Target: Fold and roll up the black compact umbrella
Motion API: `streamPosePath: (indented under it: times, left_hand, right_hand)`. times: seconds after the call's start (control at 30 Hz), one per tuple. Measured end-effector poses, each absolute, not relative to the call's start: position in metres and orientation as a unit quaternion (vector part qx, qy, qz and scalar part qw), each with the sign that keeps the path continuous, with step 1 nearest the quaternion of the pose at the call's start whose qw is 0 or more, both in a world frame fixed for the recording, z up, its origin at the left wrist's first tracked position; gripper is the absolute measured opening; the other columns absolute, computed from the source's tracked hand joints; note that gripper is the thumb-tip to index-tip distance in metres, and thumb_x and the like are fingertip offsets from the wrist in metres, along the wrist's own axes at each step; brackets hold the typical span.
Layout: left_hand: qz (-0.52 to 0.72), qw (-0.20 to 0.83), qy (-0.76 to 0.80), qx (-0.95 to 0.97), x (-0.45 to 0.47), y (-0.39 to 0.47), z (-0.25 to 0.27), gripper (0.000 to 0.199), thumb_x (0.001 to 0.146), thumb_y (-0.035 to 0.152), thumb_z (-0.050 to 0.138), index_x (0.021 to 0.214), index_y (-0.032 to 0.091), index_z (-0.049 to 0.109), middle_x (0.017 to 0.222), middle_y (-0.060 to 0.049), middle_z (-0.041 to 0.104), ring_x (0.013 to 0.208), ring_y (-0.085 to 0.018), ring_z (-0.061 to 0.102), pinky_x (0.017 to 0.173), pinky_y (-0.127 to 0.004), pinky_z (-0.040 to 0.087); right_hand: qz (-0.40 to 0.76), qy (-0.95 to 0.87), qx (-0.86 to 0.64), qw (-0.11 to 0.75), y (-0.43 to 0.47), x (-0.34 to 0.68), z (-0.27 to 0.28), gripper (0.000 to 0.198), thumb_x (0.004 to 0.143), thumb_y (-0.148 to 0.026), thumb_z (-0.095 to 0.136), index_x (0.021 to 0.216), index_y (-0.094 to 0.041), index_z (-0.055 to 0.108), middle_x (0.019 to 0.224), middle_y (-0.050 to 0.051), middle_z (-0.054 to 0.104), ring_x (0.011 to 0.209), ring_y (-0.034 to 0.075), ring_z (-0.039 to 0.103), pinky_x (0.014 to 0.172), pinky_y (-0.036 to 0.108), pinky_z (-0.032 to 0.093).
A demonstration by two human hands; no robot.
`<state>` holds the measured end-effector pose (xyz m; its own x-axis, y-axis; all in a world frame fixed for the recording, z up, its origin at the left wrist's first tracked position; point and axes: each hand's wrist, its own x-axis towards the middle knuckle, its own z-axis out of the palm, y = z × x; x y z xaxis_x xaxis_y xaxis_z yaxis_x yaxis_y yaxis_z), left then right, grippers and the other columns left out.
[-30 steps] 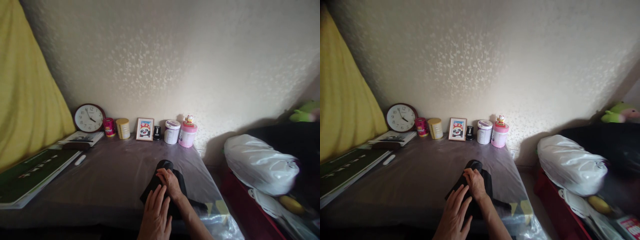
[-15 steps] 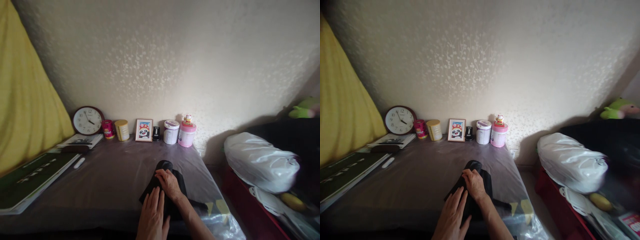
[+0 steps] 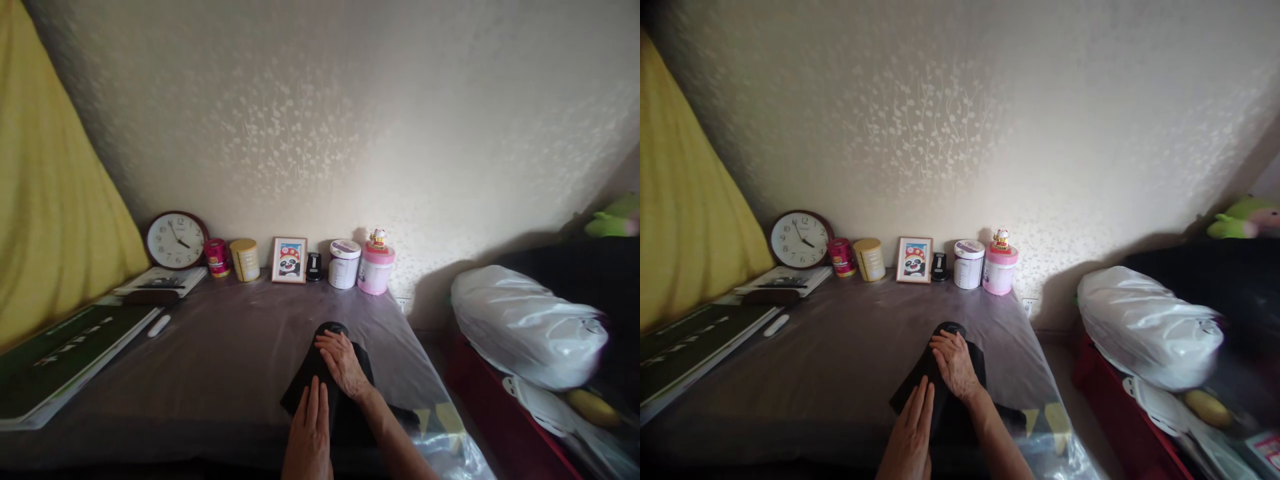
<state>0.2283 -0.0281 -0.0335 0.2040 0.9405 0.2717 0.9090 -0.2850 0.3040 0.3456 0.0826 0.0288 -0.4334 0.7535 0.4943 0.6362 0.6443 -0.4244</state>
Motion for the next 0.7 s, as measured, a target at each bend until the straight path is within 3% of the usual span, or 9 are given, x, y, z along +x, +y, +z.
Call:
streamPosePath:
  times: [0.13,0.33,0.47,0.7]
  left_hand:
    - [0.179,0.038,0.603,0.776,0.231,-0.026,-0.034,0.101,0.043,-0.002,0.046,0.140,0.008,0.020,0.149,-0.016,0.016,0.135,-0.035,0.021,0.106,-0.048,0.035]
    - [0.221,0.070,0.578,0.782,0.225,-0.029,-0.028,0.106,0.042,-0.002,0.046,0.141,0.006,0.012,0.150,-0.018,0.010,0.136,-0.033,0.020,0.108,-0.044,0.035]
    - [0.292,0.099,0.544,0.780,0.216,-0.034,-0.019,0.104,0.049,-0.004,0.043,0.142,0.013,0.000,0.152,-0.013,0.008,0.138,-0.027,0.017,0.109,-0.043,0.034]
    - [0.351,0.183,0.548,0.737,0.208,-0.034,-0.013,0.099,0.057,-0.009,0.036,0.142,0.025,-0.002,0.151,-0.009,0.016,0.137,-0.021,0.020,0.110,-0.045,0.032]
  right_hand:
    - [0.091,-0.833,-0.439,0.326,0.115,0.347,0.028,0.030,0.093,-0.025,0.037,0.107,-0.024,0.063,0.115,0.004,0.065,0.123,0.019,0.045,0.106,0.048,0.024]
    - [0.031,-0.754,-0.540,0.371,0.127,0.358,0.025,0.031,0.089,-0.024,0.039,0.112,-0.017,0.059,0.120,0.011,0.061,0.114,0.021,0.053,0.098,0.039,0.038]
    - [0.048,-0.665,-0.632,0.395,0.106,0.388,0.020,0.032,0.087,-0.028,0.040,0.108,-0.014,0.060,0.108,0.011,0.065,0.105,0.021,0.058,0.091,0.034,0.042]
    - [0.082,-0.607,-0.732,0.298,0.076,0.429,0.013,0.032,0.088,-0.029,0.034,0.096,-0.019,0.063,0.088,0.008,0.070,0.081,0.020,0.066,0.073,0.027,0.044]
